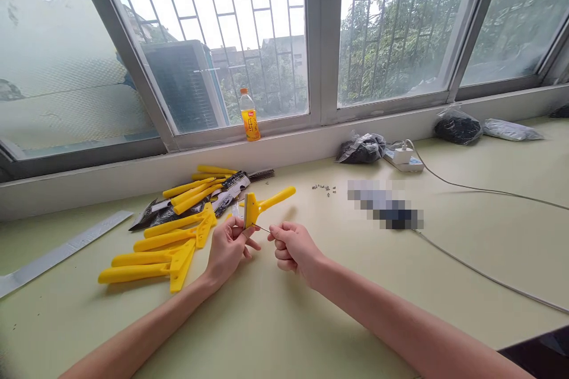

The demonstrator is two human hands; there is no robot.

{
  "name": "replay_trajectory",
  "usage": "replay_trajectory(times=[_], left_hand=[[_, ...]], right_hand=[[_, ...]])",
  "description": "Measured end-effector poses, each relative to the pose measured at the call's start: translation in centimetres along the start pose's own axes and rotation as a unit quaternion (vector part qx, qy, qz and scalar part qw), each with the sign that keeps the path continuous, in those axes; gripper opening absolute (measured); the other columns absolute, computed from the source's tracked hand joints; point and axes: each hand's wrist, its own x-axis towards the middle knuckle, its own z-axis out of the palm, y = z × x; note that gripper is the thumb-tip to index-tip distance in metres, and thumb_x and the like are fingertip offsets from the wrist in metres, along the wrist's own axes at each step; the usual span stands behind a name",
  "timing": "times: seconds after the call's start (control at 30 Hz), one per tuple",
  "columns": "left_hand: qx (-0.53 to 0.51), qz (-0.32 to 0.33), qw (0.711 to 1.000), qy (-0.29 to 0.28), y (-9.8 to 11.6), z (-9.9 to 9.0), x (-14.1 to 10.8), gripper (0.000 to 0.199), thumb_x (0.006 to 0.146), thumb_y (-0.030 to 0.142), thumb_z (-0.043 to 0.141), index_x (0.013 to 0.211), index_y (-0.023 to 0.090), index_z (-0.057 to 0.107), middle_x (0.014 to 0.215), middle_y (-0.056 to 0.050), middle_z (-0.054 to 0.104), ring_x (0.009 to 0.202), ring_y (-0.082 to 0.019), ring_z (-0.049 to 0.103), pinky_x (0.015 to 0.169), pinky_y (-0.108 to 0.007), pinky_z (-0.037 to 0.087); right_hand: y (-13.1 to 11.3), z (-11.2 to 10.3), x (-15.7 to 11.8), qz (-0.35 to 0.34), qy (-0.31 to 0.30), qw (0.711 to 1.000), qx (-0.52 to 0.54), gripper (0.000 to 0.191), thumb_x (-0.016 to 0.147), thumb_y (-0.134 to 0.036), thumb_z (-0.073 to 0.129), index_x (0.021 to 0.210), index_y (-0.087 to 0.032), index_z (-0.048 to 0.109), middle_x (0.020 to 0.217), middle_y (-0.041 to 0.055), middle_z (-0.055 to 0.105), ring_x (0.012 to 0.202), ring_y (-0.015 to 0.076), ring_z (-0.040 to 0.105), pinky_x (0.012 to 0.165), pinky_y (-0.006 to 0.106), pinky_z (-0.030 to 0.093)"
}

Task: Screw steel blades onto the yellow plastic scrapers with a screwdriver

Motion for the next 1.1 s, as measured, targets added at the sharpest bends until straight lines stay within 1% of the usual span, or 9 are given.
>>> replay_trajectory(times=[0.13,0.33,0.5,0.7,0.83,0.9,0.97,1.0,1.1], left_hand=[[-0.014,0.027,1.000,0.010,0.1,0.0,0.0,0.028,0.085,0.039,0.070,0.082,0.019,0.050,0.072,-0.001,0.066,0.056,-0.021,0.073,0.038,-0.022,0.050],[-0.066,0.070,0.995,0.036,0.4,0.1,-0.2,0.029,0.086,0.037,0.071,0.081,0.017,0.050,0.095,-0.008,0.075,0.056,-0.018,0.072,0.049,-0.028,0.059],[-0.128,0.109,0.985,0.037,0.8,0.4,-0.4,0.029,0.089,0.033,0.070,0.079,0.018,0.047,0.105,-0.010,0.076,0.067,-0.020,0.076,0.061,-0.034,0.064],[-0.160,0.108,0.980,0.047,1.3,0.9,-0.8,0.034,0.089,0.032,0.071,0.079,0.020,0.041,0.108,-0.008,0.075,0.060,-0.018,0.075,0.053,-0.029,0.061],[-0.172,0.096,0.980,0.041,1.4,1.0,-1.0,0.035,0.089,0.034,0.070,0.080,0.021,0.039,0.094,-0.004,0.076,0.053,-0.017,0.072,0.046,-0.027,0.058],[-0.173,0.093,0.980,0.035,1.4,1.0,-1.0,0.035,0.090,0.035,0.069,0.081,0.021,0.038,0.084,-0.001,0.074,0.050,-0.017,0.070,0.043,-0.026,0.056],[-0.164,0.090,0.982,0.028,1.4,0.9,-0.9,0.034,0.090,0.036,0.069,0.081,0.022,0.039,0.081,0.000,0.073,0.046,-0.016,0.068,0.039,-0.024,0.053],[-0.158,0.088,0.983,0.024,1.3,0.9,-0.8,0.034,0.090,0.037,0.068,0.081,0.021,0.039,0.084,0.000,0.074,0.044,-0.015,0.067,0.037,-0.023,0.051],[-0.144,0.077,0.987,0.011,1.2,0.7,-0.6,0.033,0.091,0.039,0.066,0.082,0.021,0.040,0.109,-0.006,0.074,0.041,-0.011,0.064,0.034,-0.021,0.046]], right_hand=[[-0.3,-0.3,0.3,0.044,-0.029,0.997,0.058,0.022,0.098,-0.030,0.058,0.081,-0.018,0.052,0.055,-0.0123,0.021,0.044,0.0045,0.012,0.035,0.015,0.013],[-0.4,-0.2,-0.1,0.083,-0.088,0.984,0.130,0.025,0.099,-0.031,0.059,0.079,-0.019,0.048,0.055,-0.0123,0.019,0.041,0.0040,0.012,0.033,0.011,0.013],[-0.1,0.3,-0.7,0.098,-0.138,0.968,0.185,0.028,0.101,-0.035,0.057,0.080,-0.019,0.048,0.055,-0.0122,0.019,0.041,0.0036,0.012,0.032,0.011,0.013],[0.1,0.0,-0.6,0.110,-0.185,0.949,0.229,0.030,0.108,-0.034,0.044,0.082,-0.018,0.048,0.056,-0.0121,0.016,0.041,0.0038,0.009,0.031,0.012,0.011],[0.0,-0.2,-0.5,0.107,-0.202,0.947,0.224,0.032,0.109,-0.035,0.041,0.082,-0.018,0.045,0.056,-0.0120,0.015,0.041,0.0042,0.007,0.032,0.013,0.009],[-0.1,-0.4,-0.5,0.104,-0.205,0.950,0.212,0.032,0.109,-0.035,0.041,0.082,-0.019,0.046,0.056,-0.0118,0.015,0.042,0.0047,0.006,0.032,0.013,0.009],[-0.1,-0.5,-0.4,0.096,-0.203,0.955,0.195,0.032,0.108,-0.036,0.043,0.082,-0.019,0.046,0.057,-0.0117,0.015,0.043,0.0051,0.007,0.033,0.014,0.009],[-0.1,-0.6,-0.3,0.090,-0.200,0.958,0.184,0.032,0.107,-0.037,0.044,0.082,-0.019,0.047,0.057,-0.0117,0.015,0.044,0.0053,0.007,0.034,0.014,0.009],[0.0,-0.8,-0.2,0.063,-0.186,0.970,0.143,0.030,0.104,-0.038,0.051,0.081,-0.019,0.050,0.057,-0.0116,0.017,0.045,0.0053,0.009,0.036,0.015,0.009]])
